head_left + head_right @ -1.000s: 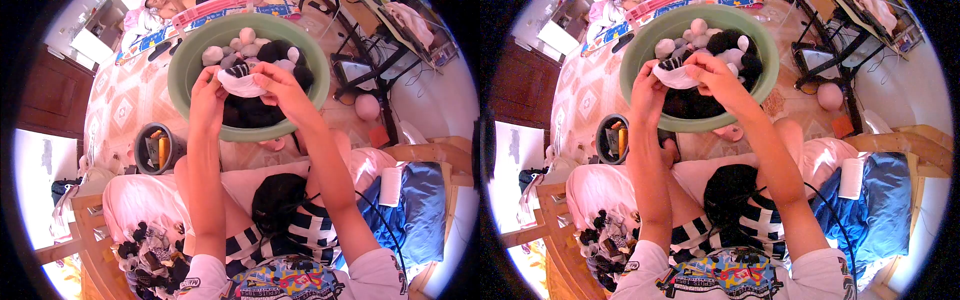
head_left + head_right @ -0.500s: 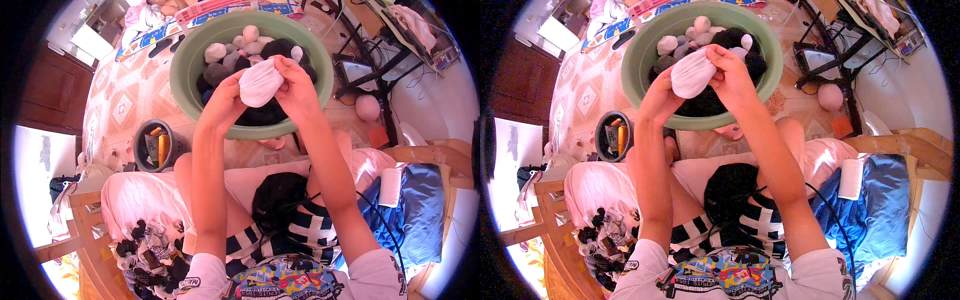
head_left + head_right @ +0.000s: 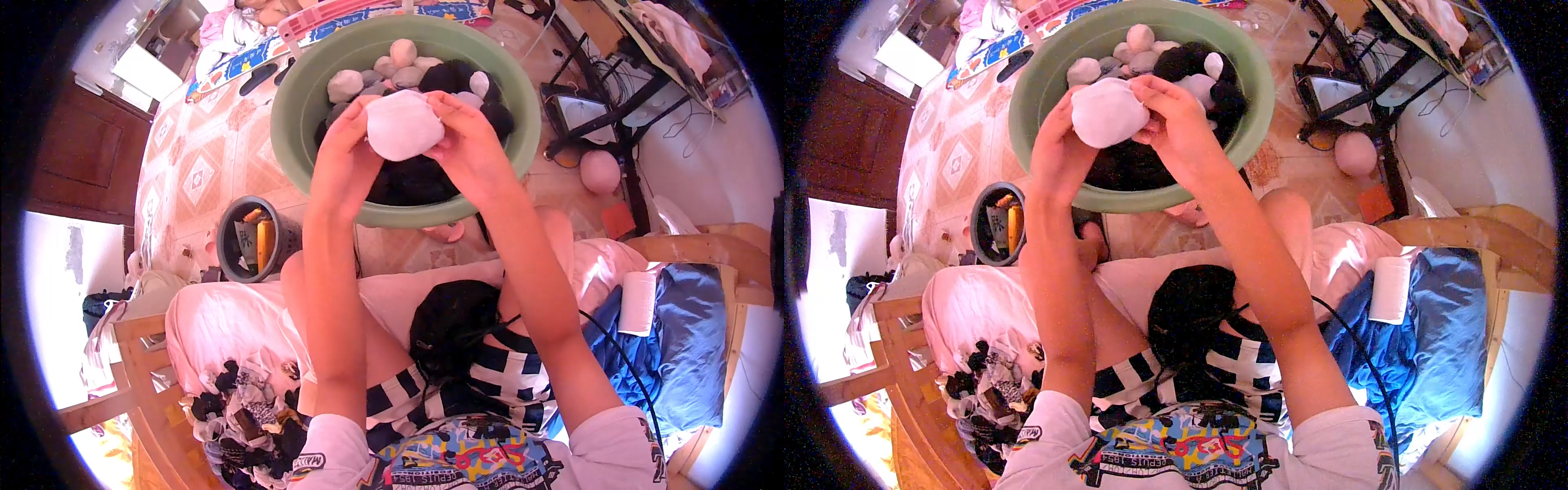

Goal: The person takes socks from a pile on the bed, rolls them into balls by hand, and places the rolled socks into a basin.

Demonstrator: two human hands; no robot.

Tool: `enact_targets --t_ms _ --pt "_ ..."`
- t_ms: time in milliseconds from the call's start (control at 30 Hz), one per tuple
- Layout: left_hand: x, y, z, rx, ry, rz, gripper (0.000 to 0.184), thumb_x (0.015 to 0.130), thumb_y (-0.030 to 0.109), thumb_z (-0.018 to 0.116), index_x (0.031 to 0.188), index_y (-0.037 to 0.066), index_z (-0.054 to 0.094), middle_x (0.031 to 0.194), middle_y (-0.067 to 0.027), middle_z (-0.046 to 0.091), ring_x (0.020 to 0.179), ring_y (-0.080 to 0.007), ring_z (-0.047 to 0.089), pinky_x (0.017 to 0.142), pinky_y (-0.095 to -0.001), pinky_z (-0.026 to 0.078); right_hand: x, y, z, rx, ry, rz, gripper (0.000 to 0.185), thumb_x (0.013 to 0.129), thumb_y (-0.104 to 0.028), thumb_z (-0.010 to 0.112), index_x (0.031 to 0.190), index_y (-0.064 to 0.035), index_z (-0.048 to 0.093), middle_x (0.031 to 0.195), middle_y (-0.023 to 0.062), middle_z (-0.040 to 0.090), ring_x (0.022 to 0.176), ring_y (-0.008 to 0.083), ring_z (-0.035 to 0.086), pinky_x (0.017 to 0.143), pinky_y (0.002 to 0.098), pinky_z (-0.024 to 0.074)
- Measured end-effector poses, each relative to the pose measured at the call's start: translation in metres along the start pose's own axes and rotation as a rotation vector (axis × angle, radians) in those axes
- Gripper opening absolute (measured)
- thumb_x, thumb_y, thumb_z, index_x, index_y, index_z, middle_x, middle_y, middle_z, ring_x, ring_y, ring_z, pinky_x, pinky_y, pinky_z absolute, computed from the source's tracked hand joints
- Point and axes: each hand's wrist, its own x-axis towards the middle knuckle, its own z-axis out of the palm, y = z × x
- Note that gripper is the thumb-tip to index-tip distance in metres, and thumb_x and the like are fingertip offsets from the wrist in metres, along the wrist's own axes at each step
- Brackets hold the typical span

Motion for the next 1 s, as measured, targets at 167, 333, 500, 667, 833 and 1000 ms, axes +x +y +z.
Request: enact_targets --t_ms 167,333,500,667,833,1000 --pt "-0.001 -0.002 0.011 0.044 0.15 0.068 0.027 0.099 0.03 0.051 0.113 0.007 0.055 0.117 -0.0057 0.058 0.104 -0.0137 0.055 0.089 -0.03 0.044 0.009 0.003 -0.015 0.124 -0.086 -0.039 0.012 0.095 -0.02 0.057 0.099 -0.0089 0.06 0.08 -0.0032 0.055 0.067 0.0072 0.049 0.061 0.0239 0.0417" --pt "-0.002 -0.004 0.018 0.389 0.202 0.09 0.036 0.099 0.025 0.051 0.13 0.006 0.05 0.122 -0.0066 0.056 0.113 -0.0164 0.053 0.092 -0.0323 0.047 0.005 -0.003 -0.005 0.019 0.029 -0.147 0.01 0.093 -0.014 0.06 0.1 -0.0068 0.061 0.078 -0.0021 0.055 0.068 0.0093 0.051 0.063 0.0261 0.0443" --pt "-0.005 0.002 0.02 0.281 0.178 0.062 0.037 0.096 0.02 0.055 0.13 0.005 0.051 0.123 -0.0084 0.056 0.114 -0.017 0.053 0.095 -0.0328 0.047 0.007 -0.003 -0.009 -0.886 -0.124 -0.66 0.015 0.091 -0.009 0.062 0.104 -0.0022 0.066 0.1 0.0035 0.057 0.088 0.0123 0.058 0.076 0.0266 0.0503" --pt "0.0 -0.001 0.008 0.216 0.173 0.262 0.045 0.088 0.004 0.062 0.131 0.003 0.049 0.123 -0.011 0.055 0.118 -0.0197 0.052 0.1 -0.0345 0.044 0.008 -0.007 -0.004 -0.657 -0.129 -0.58 0.029 0.092 -0.011 0.062 0.12 -0.003 0.057 0.109 0.0077 0.056 0.092 0.0149 0.059 0.08 0.0289 0.0534" --pt "0.004 -0.005 -0.001 0.059 0.065 0.316 0.061 0.076 -0.009 0.058 0.135 0.002 0.045 0.129 -0.0129 0.053 0.122 -0.0227 0.05 0.104 -0.0365 0.041 0.006 -0.011 -0.007 -0.136 -0.222 0.008 0.044 0.093 -0.015 0.062 0.133 -0.0061 0.046 0.106 0.0098 0.058 0.09 0.0184 0.062 0.077 0.0316 0.0561" --pt "-0.002 -0.002 0.013 0.121 -0.032 0.233 0.06 0.075 -0.009 0.057 0.134 0.002 0.047 0.131 -0.0108 0.054 0.122 -0.0216 0.051 0.104 -0.035 0.04 -0.003 -0.011 -0.001 -0.23 -0.21 0.05 0.047 0.091 -0.02 0.067 0.129 -0.0016 0.047 0.101 0.0109 0.062 0.079 0.0192 0.065 0.066 0.0308 0.0571"
